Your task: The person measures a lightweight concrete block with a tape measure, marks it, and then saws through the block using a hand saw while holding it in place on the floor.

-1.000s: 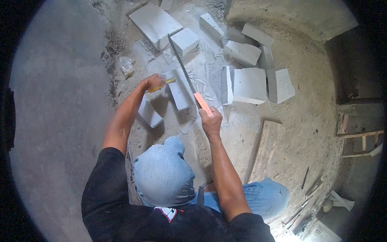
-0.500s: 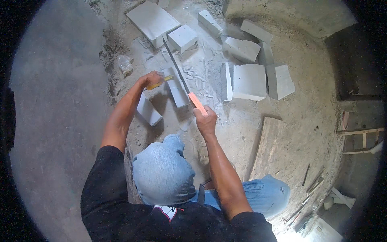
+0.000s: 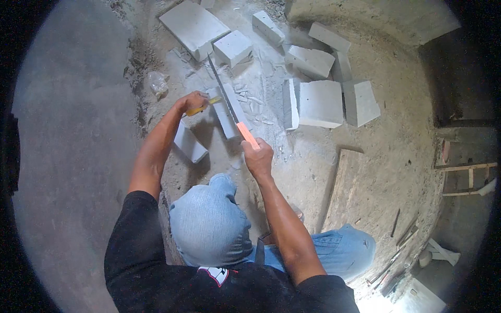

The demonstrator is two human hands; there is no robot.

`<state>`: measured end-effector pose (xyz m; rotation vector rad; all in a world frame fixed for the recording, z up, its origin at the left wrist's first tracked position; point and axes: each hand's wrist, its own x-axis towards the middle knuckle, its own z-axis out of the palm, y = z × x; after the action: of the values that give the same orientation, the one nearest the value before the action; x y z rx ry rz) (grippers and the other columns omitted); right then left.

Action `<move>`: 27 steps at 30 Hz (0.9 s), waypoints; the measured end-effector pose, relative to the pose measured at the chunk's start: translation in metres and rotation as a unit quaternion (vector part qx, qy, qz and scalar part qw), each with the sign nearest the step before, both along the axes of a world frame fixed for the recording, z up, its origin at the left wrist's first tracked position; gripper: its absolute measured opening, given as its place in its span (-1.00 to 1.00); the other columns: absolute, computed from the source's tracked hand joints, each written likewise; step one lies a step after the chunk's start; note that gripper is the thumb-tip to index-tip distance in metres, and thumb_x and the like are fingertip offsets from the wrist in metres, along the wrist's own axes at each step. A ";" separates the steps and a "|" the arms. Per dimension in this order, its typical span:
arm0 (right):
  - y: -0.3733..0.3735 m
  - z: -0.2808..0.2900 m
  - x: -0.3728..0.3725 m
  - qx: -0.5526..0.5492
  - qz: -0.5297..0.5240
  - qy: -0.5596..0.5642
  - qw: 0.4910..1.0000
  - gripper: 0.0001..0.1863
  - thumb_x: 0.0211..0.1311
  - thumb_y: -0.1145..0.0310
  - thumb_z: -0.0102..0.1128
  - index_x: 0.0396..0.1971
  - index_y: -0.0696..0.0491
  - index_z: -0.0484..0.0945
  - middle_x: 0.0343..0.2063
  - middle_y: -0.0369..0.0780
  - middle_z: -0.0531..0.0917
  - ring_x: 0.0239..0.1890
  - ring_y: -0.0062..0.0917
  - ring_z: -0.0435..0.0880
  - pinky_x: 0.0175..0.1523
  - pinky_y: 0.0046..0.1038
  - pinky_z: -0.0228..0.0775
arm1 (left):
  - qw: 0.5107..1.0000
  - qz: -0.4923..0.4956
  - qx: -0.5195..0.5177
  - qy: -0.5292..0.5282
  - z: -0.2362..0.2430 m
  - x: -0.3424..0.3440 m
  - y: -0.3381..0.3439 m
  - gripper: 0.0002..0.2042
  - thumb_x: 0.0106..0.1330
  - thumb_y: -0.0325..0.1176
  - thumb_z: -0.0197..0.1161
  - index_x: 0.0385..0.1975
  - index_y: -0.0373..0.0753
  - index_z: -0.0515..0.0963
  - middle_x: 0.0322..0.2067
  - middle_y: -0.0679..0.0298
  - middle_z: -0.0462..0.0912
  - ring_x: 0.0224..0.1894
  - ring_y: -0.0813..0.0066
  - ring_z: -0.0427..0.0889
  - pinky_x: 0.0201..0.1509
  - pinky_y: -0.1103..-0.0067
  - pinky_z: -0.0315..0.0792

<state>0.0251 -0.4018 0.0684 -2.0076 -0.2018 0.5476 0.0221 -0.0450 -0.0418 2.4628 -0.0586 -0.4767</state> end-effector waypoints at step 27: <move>-0.014 0.005 -0.010 -0.017 0.020 -0.025 0.999 -0.62 0.10 0.16 0.23 -0.58 0.24 0.54 -0.61 0.07 0.57 -0.53 -0.14 0.59 -0.36 -0.22 0.40 | 0.995 0.070 -0.004 0.072 0.039 0.012 -0.035 -0.87 0.01 -0.37 0.20 -0.52 -0.29 0.59 -0.50 0.19 0.59 -0.38 0.30 0.62 -0.29 0.41 0.48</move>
<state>0.0155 -0.4154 0.0731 -2.0555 -0.2653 0.5302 0.0341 -0.0799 -0.0023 2.3967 0.1707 -0.5901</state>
